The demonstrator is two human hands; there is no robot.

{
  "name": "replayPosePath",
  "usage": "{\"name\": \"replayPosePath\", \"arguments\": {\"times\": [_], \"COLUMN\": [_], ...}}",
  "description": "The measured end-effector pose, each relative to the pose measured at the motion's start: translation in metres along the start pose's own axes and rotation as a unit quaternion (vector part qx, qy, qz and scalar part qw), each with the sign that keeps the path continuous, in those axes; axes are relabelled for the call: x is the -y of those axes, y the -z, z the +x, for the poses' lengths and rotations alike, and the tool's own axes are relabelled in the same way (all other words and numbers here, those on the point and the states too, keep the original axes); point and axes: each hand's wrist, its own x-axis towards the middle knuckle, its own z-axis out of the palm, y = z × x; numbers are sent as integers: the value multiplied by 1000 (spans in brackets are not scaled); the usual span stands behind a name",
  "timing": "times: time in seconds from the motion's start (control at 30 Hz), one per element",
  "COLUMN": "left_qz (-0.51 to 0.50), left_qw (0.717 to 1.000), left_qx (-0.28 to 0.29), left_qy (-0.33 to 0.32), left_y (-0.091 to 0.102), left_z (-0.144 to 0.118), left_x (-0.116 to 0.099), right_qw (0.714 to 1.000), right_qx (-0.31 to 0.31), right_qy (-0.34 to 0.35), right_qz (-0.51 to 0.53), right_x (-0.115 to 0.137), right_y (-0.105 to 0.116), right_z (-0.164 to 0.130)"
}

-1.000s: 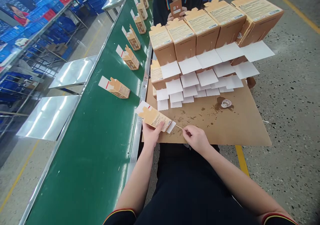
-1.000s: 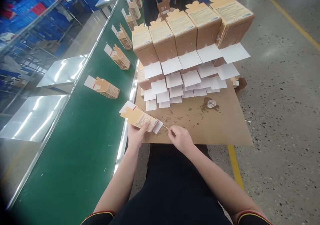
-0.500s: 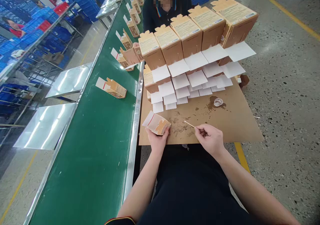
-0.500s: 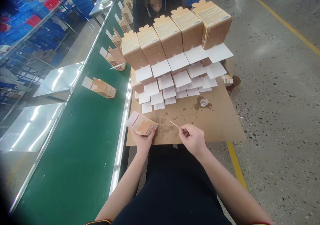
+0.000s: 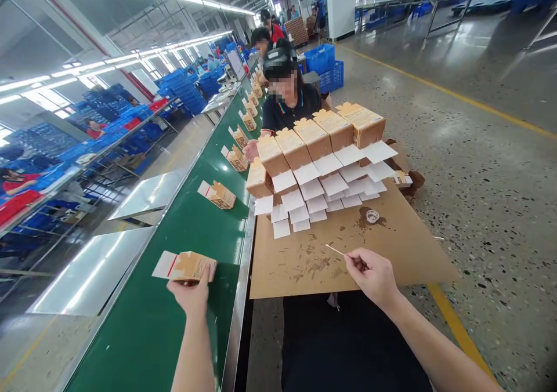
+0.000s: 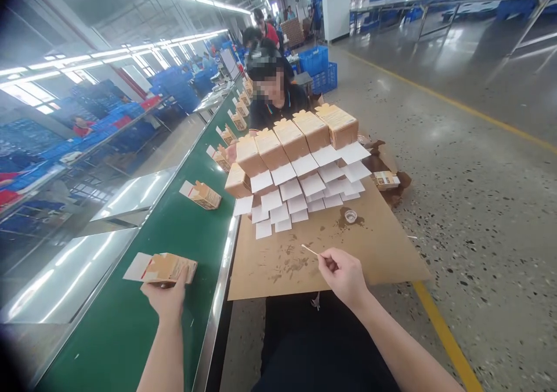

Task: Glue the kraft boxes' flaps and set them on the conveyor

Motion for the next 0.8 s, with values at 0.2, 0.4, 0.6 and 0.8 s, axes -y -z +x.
{"name": "replayPosePath", "arguments": {"times": [0.2, 0.4, 0.6, 0.8], "left_qz": [-10, -99, -220, -90], "left_qw": [1000, 984, 960, 932], "left_qx": [-8, -52, 166, 344], "left_qy": [11, -139, -53, 70], "left_y": [6, -6, -115, -210], "left_z": [-17, -73, -33, -9], "left_x": [25, 12, -120, -205], "right_qw": [999, 989, 991, 992], "right_qx": [-23, -105, -98, -109], "right_qy": [-18, -54, -56, -38], "right_qz": [-16, -87, -75, -45], "right_x": [1, -9, -3, 9], "right_y": [17, 66, 70, 52], "right_z": [5, -7, 4, 14]}}
